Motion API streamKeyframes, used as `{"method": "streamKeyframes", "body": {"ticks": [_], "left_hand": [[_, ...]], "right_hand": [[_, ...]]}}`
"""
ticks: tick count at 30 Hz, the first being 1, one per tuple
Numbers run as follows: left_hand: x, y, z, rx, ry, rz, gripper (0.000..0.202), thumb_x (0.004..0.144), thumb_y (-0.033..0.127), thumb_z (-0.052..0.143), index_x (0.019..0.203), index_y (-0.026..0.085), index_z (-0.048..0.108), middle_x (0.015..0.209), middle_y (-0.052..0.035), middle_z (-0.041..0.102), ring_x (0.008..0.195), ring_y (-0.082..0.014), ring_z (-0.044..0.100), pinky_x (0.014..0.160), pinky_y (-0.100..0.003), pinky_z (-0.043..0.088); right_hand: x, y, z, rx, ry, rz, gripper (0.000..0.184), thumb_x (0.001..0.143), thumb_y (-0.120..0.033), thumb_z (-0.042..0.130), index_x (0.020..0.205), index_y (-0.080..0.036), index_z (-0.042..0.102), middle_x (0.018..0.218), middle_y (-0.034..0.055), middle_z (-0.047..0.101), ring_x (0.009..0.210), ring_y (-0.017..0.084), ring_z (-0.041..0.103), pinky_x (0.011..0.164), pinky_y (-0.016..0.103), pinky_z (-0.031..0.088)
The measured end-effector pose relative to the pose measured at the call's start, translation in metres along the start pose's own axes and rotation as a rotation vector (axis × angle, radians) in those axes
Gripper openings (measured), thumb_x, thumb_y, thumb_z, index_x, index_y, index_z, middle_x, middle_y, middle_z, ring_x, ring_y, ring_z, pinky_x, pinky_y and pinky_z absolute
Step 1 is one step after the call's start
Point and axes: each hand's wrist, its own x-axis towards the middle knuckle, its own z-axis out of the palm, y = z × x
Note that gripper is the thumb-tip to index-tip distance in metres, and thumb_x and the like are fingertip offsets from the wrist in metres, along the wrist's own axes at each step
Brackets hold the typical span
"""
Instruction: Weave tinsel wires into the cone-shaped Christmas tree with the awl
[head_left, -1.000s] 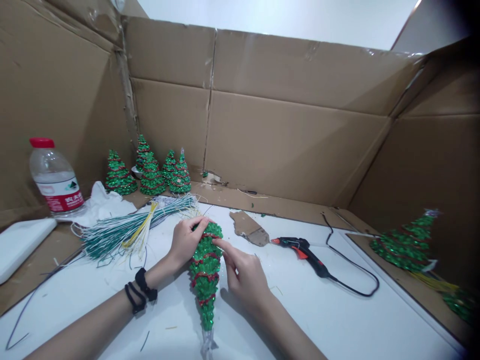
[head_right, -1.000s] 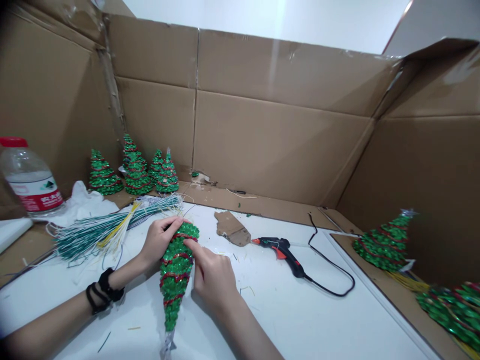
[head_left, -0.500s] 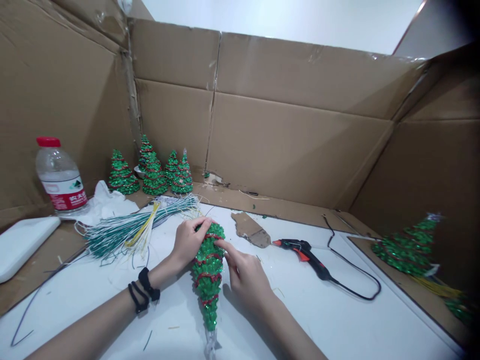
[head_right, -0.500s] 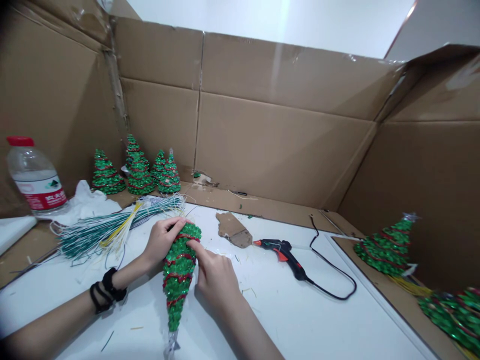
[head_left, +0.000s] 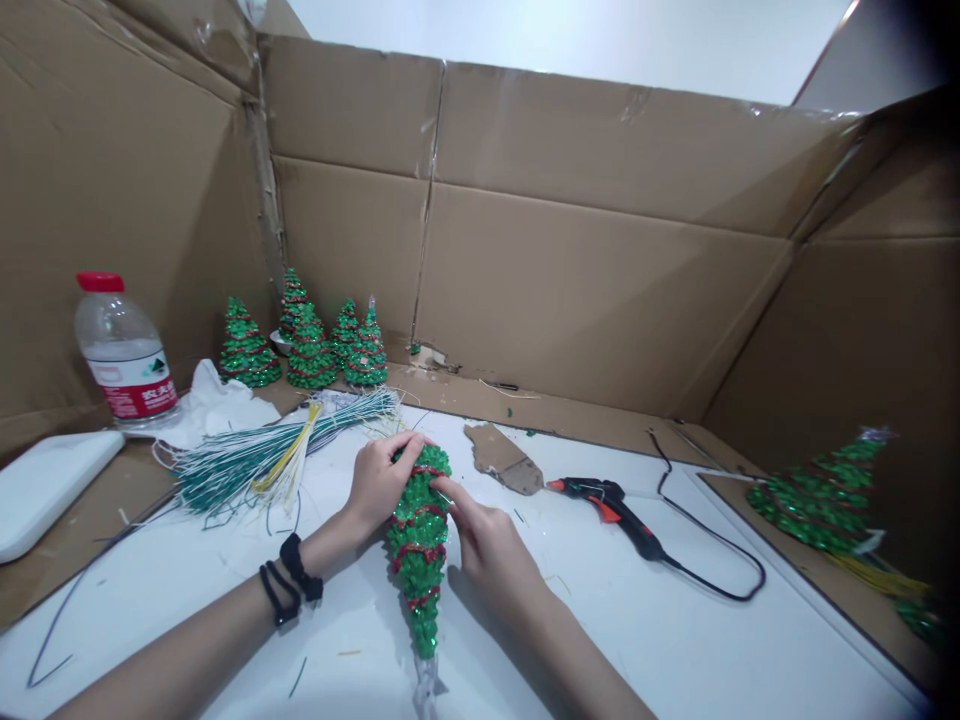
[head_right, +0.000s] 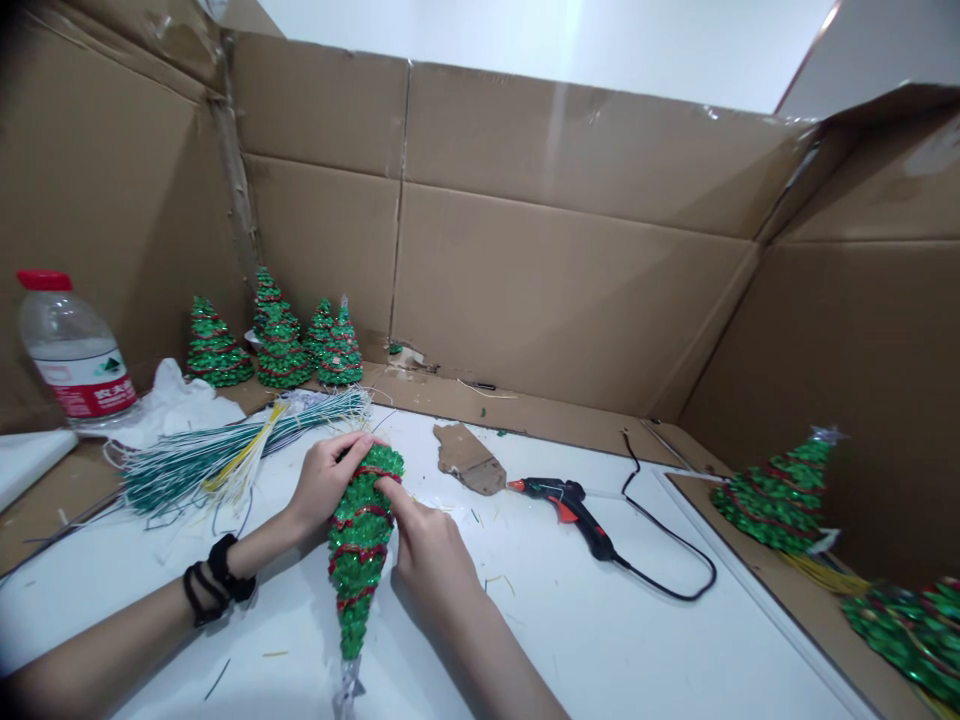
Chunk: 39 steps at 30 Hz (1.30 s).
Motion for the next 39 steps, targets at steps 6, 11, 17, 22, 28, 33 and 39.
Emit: {"method": "streamKeyframes", "body": {"ticks": [6, 11, 17, 22, 28, 33, 39], "left_hand": [[0.001, 0.000, 0.000, 0.032, -0.004, 0.003, 0.033, 0.090, 0.039, 0.044, 0.090, 0.023, 0.073, 0.077, 0.0004, 0.071, 0.073, -0.0177, 0.063, 0.069, -0.026, 0.043], [0.000, 0.003, -0.001, 0.054, -0.011, -0.001, 0.033, 0.090, 0.038, 0.043, 0.090, 0.023, 0.072, 0.077, 0.0010, 0.071, 0.073, -0.0174, 0.062, 0.069, -0.026, 0.042], [0.000, 0.003, -0.001, 0.052, -0.005, -0.008, 0.032, 0.090, 0.038, 0.044, 0.089, 0.023, 0.072, 0.079, 0.0008, 0.071, 0.075, -0.0176, 0.063, 0.069, -0.026, 0.042], [0.001, 0.002, 0.000, 0.042, -0.001, -0.011, 0.032, 0.089, 0.037, 0.044, 0.086, 0.023, 0.072, 0.078, 0.0006, 0.071, 0.075, -0.0175, 0.062, 0.069, -0.026, 0.043], [0.001, 0.000, 0.000, 0.046, 0.002, -0.016, 0.034, 0.089, 0.040, 0.043, 0.079, 0.021, 0.070, 0.078, 0.0000, 0.071, 0.076, -0.0182, 0.062, 0.070, -0.026, 0.043], [0.001, -0.002, 0.000, 0.046, -0.007, -0.012, 0.035, 0.089, 0.042, 0.043, 0.081, 0.021, 0.070, 0.079, -0.0003, 0.071, 0.076, -0.0187, 0.062, 0.071, -0.027, 0.043], [0.001, -0.003, -0.001, 0.034, -0.001, -0.009, 0.034, 0.088, 0.042, 0.044, 0.081, 0.021, 0.070, 0.081, -0.0004, 0.071, 0.077, -0.0188, 0.063, 0.072, -0.026, 0.044]], "right_hand": [[0.000, -0.004, 0.003, 0.008, 0.000, 0.007, 0.050, 0.080, -0.007, 0.037, 0.126, -0.020, 0.048, 0.073, 0.0039, 0.068, 0.056, 0.015, 0.057, 0.055, 0.020, 0.041], [-0.001, -0.003, 0.007, 0.092, 0.040, 0.001, 0.050, 0.079, -0.006, 0.037, 0.126, -0.020, 0.048, 0.070, 0.0019, 0.067, 0.053, 0.013, 0.056, 0.055, 0.018, 0.041], [-0.002, 0.002, 0.012, 0.134, 0.070, -0.031, 0.047, 0.081, -0.008, 0.036, 0.124, -0.021, 0.050, 0.072, 0.0024, 0.067, 0.063, 0.014, 0.061, 0.061, 0.019, 0.045], [-0.003, 0.006, 0.013, 0.039, 0.070, -0.059, 0.047, 0.082, -0.009, 0.035, 0.125, -0.019, 0.051, 0.076, 0.0049, 0.068, 0.066, 0.016, 0.063, 0.063, 0.022, 0.047], [-0.002, 0.009, 0.015, 0.064, 0.087, -0.088, 0.046, 0.082, -0.008, 0.036, 0.124, -0.021, 0.049, 0.086, 0.0054, 0.070, 0.068, 0.015, 0.064, 0.064, 0.021, 0.048], [-0.001, 0.014, 0.017, 0.028, 0.113, -0.121, 0.044, 0.083, -0.009, 0.035, 0.124, -0.021, 0.050, 0.087, 0.0049, 0.071, 0.065, 0.015, 0.065, 0.062, 0.021, 0.048], [0.001, 0.019, 0.014, -0.124, 0.123, -0.207, 0.046, 0.082, -0.009, 0.035, 0.124, -0.021, 0.050, 0.095, 0.0065, 0.071, 0.070, 0.016, 0.067, 0.061, 0.023, 0.049]]}}
